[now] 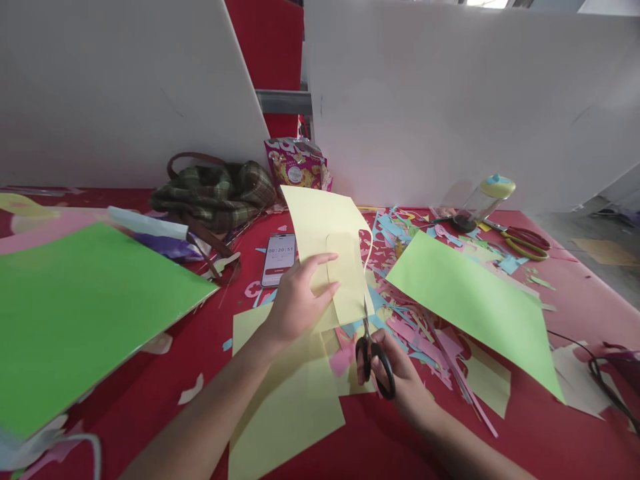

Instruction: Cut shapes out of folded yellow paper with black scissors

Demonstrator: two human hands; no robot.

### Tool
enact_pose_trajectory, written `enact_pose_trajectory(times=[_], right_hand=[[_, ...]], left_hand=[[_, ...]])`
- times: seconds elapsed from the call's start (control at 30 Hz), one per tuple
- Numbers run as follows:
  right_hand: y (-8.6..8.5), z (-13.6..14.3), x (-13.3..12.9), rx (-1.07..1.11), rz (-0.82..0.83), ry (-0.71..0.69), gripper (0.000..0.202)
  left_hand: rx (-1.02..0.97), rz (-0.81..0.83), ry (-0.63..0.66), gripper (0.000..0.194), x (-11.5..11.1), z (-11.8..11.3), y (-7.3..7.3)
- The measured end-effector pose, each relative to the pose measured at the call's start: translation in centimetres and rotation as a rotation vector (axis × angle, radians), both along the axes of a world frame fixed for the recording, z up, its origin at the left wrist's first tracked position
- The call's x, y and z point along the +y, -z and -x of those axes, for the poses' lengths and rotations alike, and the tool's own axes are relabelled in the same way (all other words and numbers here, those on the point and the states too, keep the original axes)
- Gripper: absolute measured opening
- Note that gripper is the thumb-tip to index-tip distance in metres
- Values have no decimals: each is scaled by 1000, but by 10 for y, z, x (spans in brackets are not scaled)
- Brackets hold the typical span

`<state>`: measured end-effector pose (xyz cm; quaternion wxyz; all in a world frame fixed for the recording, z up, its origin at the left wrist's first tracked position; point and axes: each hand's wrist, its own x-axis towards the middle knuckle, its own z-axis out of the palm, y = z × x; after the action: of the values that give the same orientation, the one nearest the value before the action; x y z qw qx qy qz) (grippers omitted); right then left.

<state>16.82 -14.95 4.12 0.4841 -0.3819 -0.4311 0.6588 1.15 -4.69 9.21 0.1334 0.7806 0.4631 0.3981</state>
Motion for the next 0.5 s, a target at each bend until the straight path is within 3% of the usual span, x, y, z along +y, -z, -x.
enact_pose_trajectory(times=[0.5], right_hand=[[2, 0, 0, -7, 37, 17, 28]], left_hand=[[-2, -14, -16, 29, 0, -1, -2]])
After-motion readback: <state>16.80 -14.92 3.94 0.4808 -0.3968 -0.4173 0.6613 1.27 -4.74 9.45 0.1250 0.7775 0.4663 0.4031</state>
